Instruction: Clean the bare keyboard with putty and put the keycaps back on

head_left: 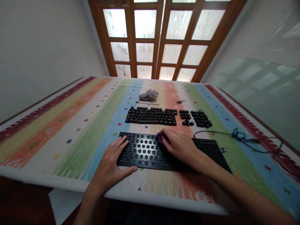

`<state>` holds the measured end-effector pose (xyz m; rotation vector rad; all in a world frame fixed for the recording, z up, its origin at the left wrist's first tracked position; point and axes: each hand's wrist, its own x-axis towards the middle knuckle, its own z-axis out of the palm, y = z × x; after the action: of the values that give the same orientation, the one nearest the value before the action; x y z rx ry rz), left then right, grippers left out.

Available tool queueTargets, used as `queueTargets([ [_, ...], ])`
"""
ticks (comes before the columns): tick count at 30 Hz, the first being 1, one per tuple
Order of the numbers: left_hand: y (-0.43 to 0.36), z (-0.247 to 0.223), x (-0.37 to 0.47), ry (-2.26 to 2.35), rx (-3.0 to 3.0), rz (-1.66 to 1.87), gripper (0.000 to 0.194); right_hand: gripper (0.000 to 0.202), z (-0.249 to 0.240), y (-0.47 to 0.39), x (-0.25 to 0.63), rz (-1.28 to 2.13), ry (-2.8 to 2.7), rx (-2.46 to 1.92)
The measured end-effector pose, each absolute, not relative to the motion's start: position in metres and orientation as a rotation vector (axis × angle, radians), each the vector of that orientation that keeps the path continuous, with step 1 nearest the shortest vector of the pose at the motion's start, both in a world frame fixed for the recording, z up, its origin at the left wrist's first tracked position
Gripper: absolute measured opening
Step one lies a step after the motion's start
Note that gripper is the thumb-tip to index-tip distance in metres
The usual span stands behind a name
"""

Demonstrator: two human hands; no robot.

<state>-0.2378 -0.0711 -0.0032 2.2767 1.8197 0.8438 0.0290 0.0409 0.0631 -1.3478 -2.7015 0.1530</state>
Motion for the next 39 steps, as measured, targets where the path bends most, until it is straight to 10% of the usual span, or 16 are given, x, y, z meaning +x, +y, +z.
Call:
queueTargets([
  [39, -0.071, -0.001, -0.236, 1.841, 2.335, 0.784, 0.073, 0.03, 0.063, 0.042, 0.035, 0.299, -2.835, -1.481],
])
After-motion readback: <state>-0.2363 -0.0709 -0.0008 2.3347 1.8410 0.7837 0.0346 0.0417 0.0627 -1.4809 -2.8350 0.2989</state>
